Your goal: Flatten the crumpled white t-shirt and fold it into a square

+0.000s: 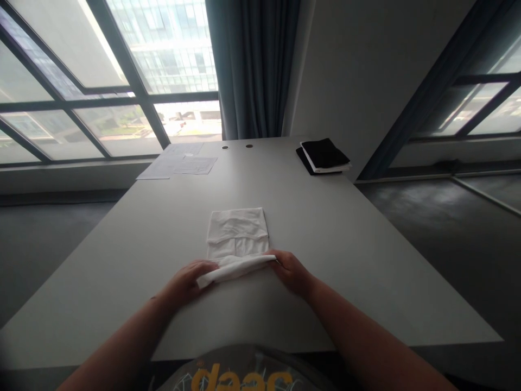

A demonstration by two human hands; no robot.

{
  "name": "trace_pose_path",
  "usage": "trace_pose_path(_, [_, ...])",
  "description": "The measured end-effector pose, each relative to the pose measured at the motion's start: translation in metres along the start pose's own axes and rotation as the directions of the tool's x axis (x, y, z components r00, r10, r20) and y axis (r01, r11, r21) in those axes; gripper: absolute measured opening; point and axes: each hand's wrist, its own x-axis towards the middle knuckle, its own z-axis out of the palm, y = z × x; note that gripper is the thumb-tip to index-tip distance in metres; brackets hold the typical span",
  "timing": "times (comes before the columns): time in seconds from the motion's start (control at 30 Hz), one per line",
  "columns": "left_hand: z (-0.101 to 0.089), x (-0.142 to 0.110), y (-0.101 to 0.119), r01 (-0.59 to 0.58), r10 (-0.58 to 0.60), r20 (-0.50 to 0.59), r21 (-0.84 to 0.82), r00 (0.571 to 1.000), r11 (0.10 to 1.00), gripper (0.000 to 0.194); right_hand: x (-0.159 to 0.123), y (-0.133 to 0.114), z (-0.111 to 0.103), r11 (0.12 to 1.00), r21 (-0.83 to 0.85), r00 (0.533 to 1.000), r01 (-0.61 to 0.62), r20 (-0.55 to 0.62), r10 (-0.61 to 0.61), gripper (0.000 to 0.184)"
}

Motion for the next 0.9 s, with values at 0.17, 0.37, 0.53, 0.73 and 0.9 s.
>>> trace_pose_path(0.17, [-0.005, -0.001, 0.003, 0.08, -0.082, -0.038, -0.053, 0.996, 0.995, 0.023, 0.001, 0.0, -0.002, 0.999, 0.023, 0.999, -0.034, 0.003, 0.034, 0.048])
trace_pose_path(0.37, [-0.004, 0.011, 0.017, 0.153, -0.196, -0.242, -0.186, 0.95, 0.971, 0.034, 0.008, -0.002, -0.009, 0.999, 0.004, 0.998, -0.033, -0.057, 0.033, 0.047])
trace_pose_path(0.53, [-0.003, 0.04, 0.021, 0.233, -0.316, -0.4, -0.242, 0.86, 0.942, 0.039, 0.032, -0.008, -0.012, 0.998, -0.016, 0.97, -0.058, -0.237, 0.053, 0.05])
trace_pose_path(0.73, [-0.005, 0.103, 0.002, 0.312, -0.408, -0.531, -0.265, 0.743, 0.912, 0.039, 0.097, -0.002, -0.01, 0.975, -0.132, 0.895, -0.179, -0.433, 0.106, 0.049])
trace_pose_path(0.9, [-0.004, 0.142, -0.041, 0.525, -0.505, -0.505, -0.116, 0.7, 0.843, 0.048, 0.15, 0.017, -0.011, 0.843, -0.36, 0.864, -0.399, -0.456, 0.215, 0.048])
